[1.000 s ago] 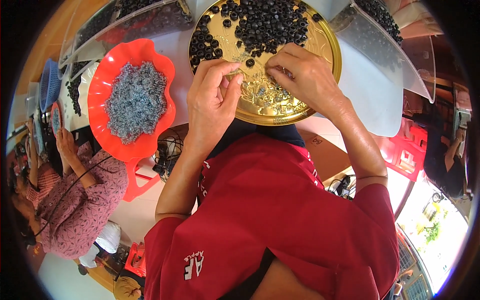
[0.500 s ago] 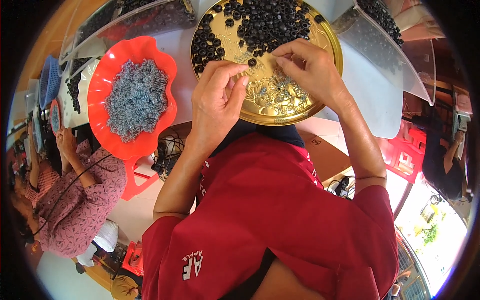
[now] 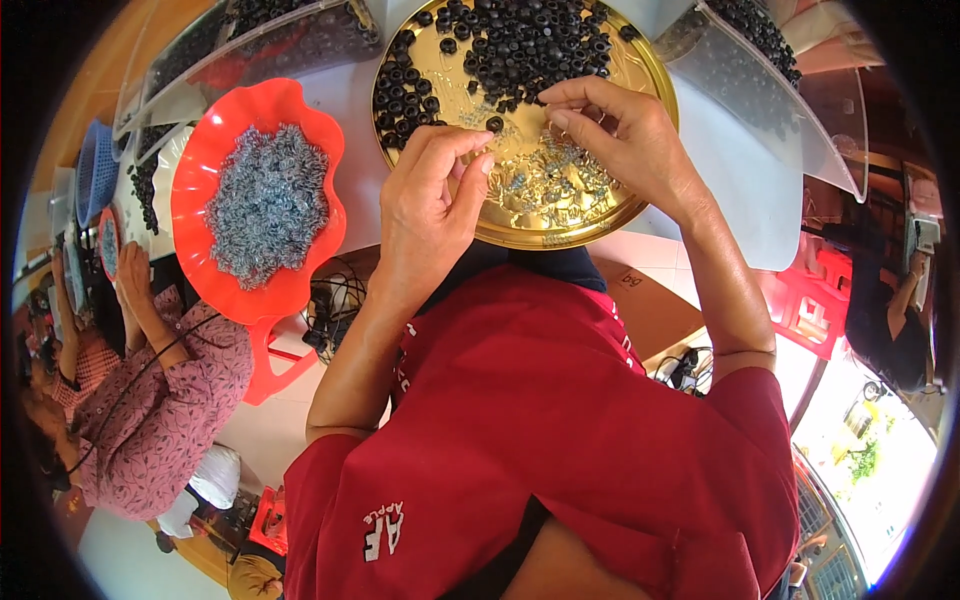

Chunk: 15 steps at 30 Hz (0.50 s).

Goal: The person sorts and assembles tiny black beads with gold metal inserts on a tray by hand.

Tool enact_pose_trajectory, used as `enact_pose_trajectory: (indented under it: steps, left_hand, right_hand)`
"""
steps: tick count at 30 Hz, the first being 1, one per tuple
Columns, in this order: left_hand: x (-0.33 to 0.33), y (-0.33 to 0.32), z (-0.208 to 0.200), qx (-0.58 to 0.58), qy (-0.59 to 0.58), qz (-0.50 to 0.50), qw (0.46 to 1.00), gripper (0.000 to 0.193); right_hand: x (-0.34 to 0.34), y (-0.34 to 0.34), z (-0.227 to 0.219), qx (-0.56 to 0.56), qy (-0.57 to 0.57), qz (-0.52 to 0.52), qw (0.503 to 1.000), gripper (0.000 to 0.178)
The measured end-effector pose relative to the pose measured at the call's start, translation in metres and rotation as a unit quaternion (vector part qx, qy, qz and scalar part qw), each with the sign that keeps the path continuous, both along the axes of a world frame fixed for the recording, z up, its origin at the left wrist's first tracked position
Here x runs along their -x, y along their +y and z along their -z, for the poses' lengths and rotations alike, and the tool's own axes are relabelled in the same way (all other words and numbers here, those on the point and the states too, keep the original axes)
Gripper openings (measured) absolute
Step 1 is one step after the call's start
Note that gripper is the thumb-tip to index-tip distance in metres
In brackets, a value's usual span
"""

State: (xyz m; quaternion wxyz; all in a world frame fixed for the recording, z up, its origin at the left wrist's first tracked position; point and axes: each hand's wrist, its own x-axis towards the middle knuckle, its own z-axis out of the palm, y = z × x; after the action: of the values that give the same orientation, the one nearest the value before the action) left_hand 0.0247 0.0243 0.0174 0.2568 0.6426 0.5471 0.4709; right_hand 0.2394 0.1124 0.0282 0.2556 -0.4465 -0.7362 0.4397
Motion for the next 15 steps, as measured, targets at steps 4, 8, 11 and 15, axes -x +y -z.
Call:
enact_pose_trajectory:
  steps: [4, 8, 11, 15]
  left_hand:
    - [0.001, -0.002, 0.000, 0.002, 0.006, -0.003, 1.000, 0.018]
    - [0.001, -0.004, 0.000, 0.013, 0.004, -0.011, 1.000, 0.018]
    - [-0.002, -0.005, -0.001, 0.012, 0.010, -0.011, 1.000, 0.018]
    - [-0.002, -0.005, 0.000, 0.003, 0.008, -0.009, 1.000, 0.018]
  right_hand:
    - [-0.012, 0.003, -0.004, -0.116, -0.077, -0.059, 0.988, 0.016]
    - [-0.017, 0.001, -0.004, -0.222, -0.117, -0.166, 0.954, 0.013]
    - [-0.015, -0.003, -0.007, -0.218, -0.166, -0.173, 0.946, 0.013]
    - [-0.012, -0.003, -0.010, -0.227, -0.213, -0.167, 0.936, 0.012]
